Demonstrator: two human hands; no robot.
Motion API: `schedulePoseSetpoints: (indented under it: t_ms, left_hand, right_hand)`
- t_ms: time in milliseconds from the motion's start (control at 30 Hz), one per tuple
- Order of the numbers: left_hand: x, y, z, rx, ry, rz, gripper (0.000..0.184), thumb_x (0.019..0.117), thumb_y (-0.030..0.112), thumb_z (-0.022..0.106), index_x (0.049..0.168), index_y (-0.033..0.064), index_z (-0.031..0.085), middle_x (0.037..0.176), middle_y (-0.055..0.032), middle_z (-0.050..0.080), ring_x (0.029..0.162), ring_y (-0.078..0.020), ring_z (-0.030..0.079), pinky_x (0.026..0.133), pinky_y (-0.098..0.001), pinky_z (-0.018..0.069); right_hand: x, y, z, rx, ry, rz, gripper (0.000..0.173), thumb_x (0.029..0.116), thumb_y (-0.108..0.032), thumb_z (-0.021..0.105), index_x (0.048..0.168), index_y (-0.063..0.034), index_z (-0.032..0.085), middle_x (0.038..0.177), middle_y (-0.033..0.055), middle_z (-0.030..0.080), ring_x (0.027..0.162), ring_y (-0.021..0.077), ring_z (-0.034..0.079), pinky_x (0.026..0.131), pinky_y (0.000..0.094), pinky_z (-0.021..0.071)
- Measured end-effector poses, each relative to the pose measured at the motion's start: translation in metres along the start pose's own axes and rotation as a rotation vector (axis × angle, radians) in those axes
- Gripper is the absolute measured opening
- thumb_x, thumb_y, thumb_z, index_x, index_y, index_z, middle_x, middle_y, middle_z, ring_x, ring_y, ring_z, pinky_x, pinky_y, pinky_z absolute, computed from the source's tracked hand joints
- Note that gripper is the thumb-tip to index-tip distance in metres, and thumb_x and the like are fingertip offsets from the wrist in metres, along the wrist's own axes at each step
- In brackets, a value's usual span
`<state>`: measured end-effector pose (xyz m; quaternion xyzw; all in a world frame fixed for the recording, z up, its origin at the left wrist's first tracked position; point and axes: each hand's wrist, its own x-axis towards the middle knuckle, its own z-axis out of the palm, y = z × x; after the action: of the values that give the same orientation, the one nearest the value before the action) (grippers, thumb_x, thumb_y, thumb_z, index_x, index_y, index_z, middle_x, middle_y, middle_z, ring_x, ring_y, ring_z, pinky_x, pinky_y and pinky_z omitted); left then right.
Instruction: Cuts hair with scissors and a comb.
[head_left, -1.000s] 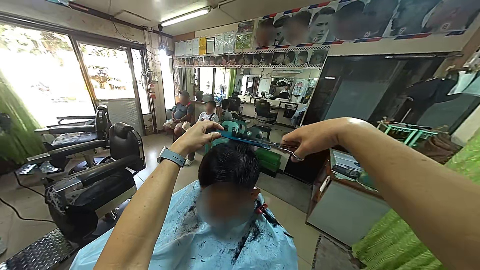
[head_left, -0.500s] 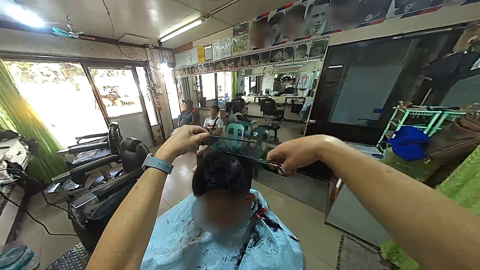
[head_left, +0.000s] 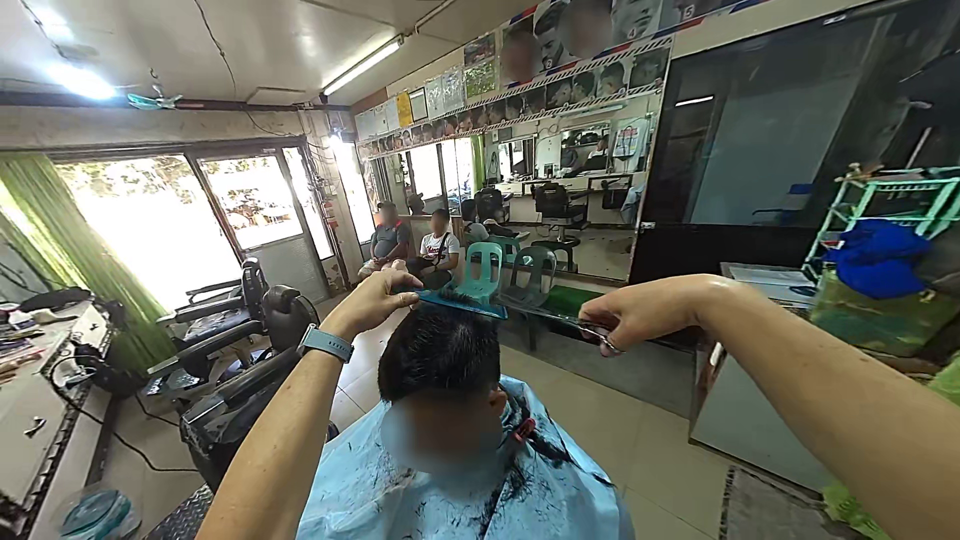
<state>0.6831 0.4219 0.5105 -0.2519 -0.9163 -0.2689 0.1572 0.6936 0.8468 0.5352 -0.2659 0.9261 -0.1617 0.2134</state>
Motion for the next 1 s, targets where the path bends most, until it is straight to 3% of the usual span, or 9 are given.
schedulePoseSetpoints:
  t_ms: [167, 333, 433, 567, 700, 800, 867, 933, 1000]
  left_hand:
    - [0.002, 0.009, -0.005, -0.006, -0.007, 0.007, 0.024, 0.0994, 0.021, 0.068, 0.121, 0.0108, 0.072, 0.118, -0.0079, 0.068, 0.110, -0.0184, 0.064, 0.098, -0.0446, 0.0512]
    - [-0.007, 0.024, -0.003, -0.039, 0.026, -0.006, 0.021, 0.0991, 0.016, 0.067, 0.119, 0.0093, 0.072, 0.119, -0.0091, 0.069, 0.107, -0.0197, 0.066, 0.095, -0.0444, 0.0530]
    - [-0.002, 0.024, -0.003, -0.021, 0.003, -0.085, 0.024, 0.1034, 0.025, 0.063, 0.120, 0.0102, 0.071, 0.113, -0.0056, 0.072, 0.104, -0.0140, 0.068, 0.097, -0.0406, 0.0532]
    - [-0.023, 0.035, -0.004, 0.007, -0.012, -0.223, 0.039, 0.1092, 0.036, 0.048, 0.099, 0.0070, 0.072, 0.076, -0.0049, 0.065, 0.069, -0.0151, 0.061, 0.070, -0.0381, 0.0516]
    - [-0.087, 0.062, 0.003, -0.107, 0.004, -0.138, 0.036, 0.1083, 0.031, 0.049, 0.093, 0.0073, 0.071, 0.067, -0.0007, 0.057, 0.058, -0.0095, 0.052, 0.057, -0.0279, 0.0458]
    - [-0.143, 0.074, 0.031, 0.007, -0.019, -0.037, 0.035, 0.1067, 0.034, 0.052, 0.097, 0.0083, 0.073, 0.079, 0.0004, 0.066, 0.069, -0.0068, 0.061, 0.068, -0.0294, 0.0533]
    - [-0.175, 0.085, 0.062, 0.141, 0.003, 0.063, 0.034, 0.1068, 0.038, 0.053, 0.106, 0.0135, 0.077, 0.091, -0.0006, 0.074, 0.087, -0.0102, 0.068, 0.084, -0.0371, 0.0549]
    - [-0.191, 0.095, 0.090, 0.268, 0.128, 0.163, 0.029, 0.1042, 0.042, 0.057, 0.117, 0.0253, 0.076, 0.098, 0.0015, 0.072, 0.104, -0.0141, 0.064, 0.100, -0.0445, 0.0460]
    - [-0.190, 0.103, 0.098, 0.353, 0.271, 0.197, 0.029, 0.1019, 0.044, 0.061, 0.124, 0.0302, 0.073, 0.104, 0.0016, 0.070, 0.119, -0.0182, 0.059, 0.110, -0.0508, 0.0377]
  right_hand:
    - [0.024, -0.011, -0.003, -0.050, -0.011, -0.040, 0.019, 0.0954, -0.006, 0.071, 0.111, 0.0002, 0.062, 0.085, 0.0071, 0.063, 0.071, 0.0108, 0.058, 0.069, 0.0277, 0.0490]
    - [0.040, -0.042, -0.003, -0.146, 0.014, -0.070, 0.021, 0.0981, -0.005, 0.068, 0.117, 0.0018, 0.063, 0.091, 0.0108, 0.064, 0.078, 0.0151, 0.060, 0.075, 0.0327, 0.0504]
    - [0.042, -0.052, -0.002, -0.182, 0.040, -0.067, 0.019, 0.0999, -0.005, 0.065, 0.118, 0.0012, 0.063, 0.094, 0.0118, 0.067, 0.078, 0.0163, 0.064, 0.076, 0.0328, 0.0544]
    - [0.025, -0.039, 0.001, -0.151, 0.126, -0.153, 0.013, 0.1000, -0.006, 0.065, 0.112, -0.0006, 0.063, 0.093, 0.0115, 0.070, 0.078, 0.0197, 0.069, 0.078, 0.0376, 0.0574]
    - [0.000, -0.007, 0.002, -0.140, 0.234, -0.220, 0.011, 0.0971, -0.005, 0.068, 0.108, -0.0046, 0.066, 0.087, 0.0079, 0.071, 0.077, 0.0201, 0.070, 0.077, 0.0414, 0.0582]
    - [-0.013, 0.023, 0.005, -0.168, 0.297, -0.294, 0.014, 0.0942, -0.007, 0.073, 0.107, -0.0107, 0.067, 0.083, 0.0024, 0.072, 0.072, 0.0153, 0.069, 0.072, 0.0375, 0.0595]
    - [-0.019, 0.040, 0.009, -0.218, 0.333, -0.322, 0.016, 0.0930, -0.011, 0.075, 0.106, -0.0163, 0.068, 0.082, -0.0013, 0.072, 0.071, 0.0129, 0.068, 0.068, 0.0377, 0.0580]
    - [-0.025, 0.046, 0.016, -0.284, 0.343, -0.296, 0.017, 0.0935, -0.015, 0.075, 0.108, -0.0184, 0.068, 0.081, -0.0022, 0.069, 0.071, 0.0129, 0.065, 0.068, 0.0391, 0.0557]
    - [-0.028, 0.047, 0.025, -0.349, 0.348, -0.273, 0.017, 0.0943, -0.018, 0.075, 0.109, -0.0199, 0.068, 0.080, -0.0026, 0.068, 0.071, 0.0129, 0.064, 0.067, 0.0394, 0.0548]
